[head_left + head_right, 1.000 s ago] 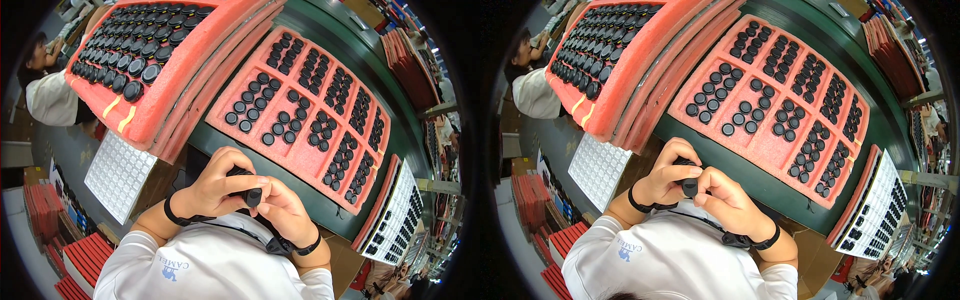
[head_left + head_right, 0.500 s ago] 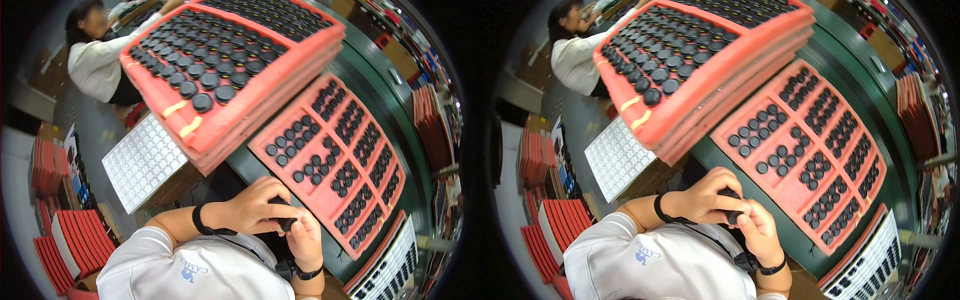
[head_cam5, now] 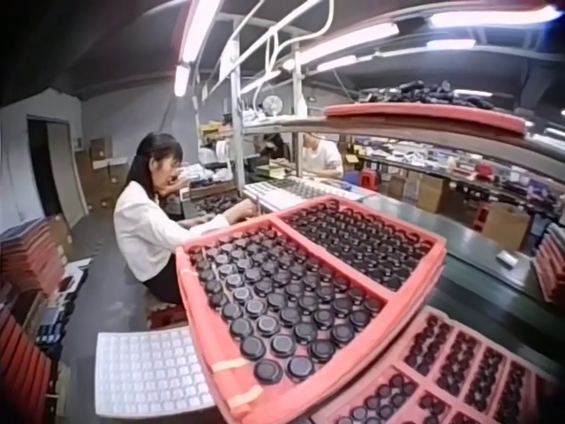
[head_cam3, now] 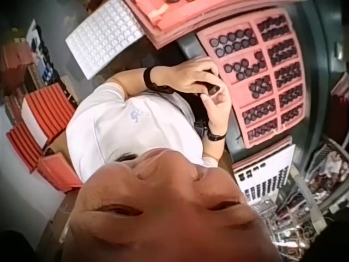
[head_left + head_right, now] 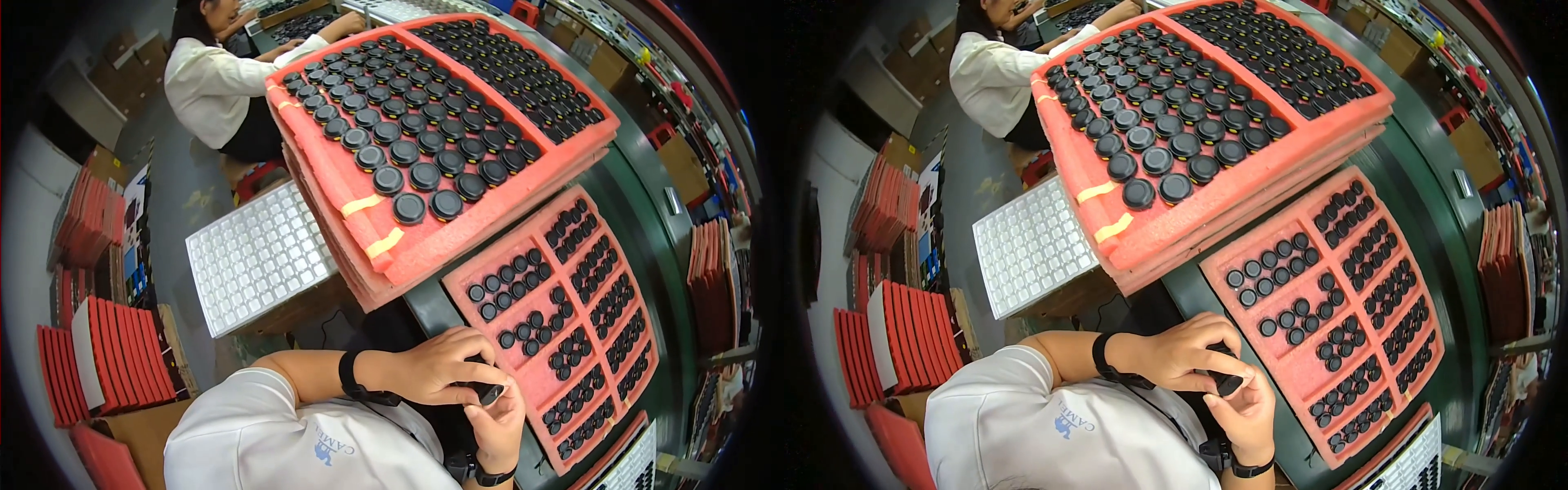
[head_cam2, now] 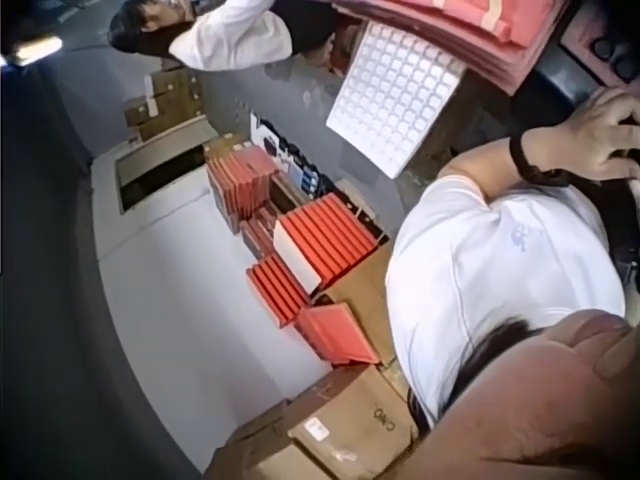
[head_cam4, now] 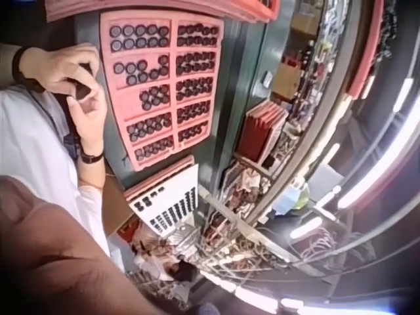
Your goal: The person picks up a black component and a small circular piece from a pink tray, fits them together by hand, and places the assembled unit into a white grid tray.
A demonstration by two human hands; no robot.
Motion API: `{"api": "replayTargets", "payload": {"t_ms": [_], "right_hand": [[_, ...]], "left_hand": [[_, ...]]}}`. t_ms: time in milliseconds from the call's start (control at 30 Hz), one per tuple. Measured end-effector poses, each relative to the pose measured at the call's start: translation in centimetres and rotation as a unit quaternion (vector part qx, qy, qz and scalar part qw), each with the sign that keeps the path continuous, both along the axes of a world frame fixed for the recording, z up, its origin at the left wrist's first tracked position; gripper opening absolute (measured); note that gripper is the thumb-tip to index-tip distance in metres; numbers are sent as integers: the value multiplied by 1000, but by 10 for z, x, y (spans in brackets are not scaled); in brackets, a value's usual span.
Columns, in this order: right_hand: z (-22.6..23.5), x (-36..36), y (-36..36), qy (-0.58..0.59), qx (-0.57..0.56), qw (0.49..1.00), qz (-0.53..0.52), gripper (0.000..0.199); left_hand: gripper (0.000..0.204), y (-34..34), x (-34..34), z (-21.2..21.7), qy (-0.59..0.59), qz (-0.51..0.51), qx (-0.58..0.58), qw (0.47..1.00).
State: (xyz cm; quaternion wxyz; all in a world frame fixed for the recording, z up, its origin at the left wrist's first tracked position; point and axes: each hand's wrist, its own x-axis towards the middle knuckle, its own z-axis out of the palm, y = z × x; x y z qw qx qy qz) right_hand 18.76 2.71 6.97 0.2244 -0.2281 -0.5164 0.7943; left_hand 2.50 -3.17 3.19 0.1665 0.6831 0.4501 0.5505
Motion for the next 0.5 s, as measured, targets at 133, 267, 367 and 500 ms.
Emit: {"api": "replayTargets", "payload": {"t_ms": [133,267,367,500], "right_hand": [[-7,-3,3,-41,-10,999,-18,30],[-20,3,7,9,-62,998,3,35],[-24,0,11,39,-64,997,22,37],[-22,-5,9,16,7,999,46,42]], "left_hand": [[42,-1,-3,2,-18,-12,-2,1000],[43,-4,-4,1,-10,2,9,1000],[41,-6,-7,0,-17,4,-7,1000],[40,-9,-10,-3,-26,8,-5,1000]]}}
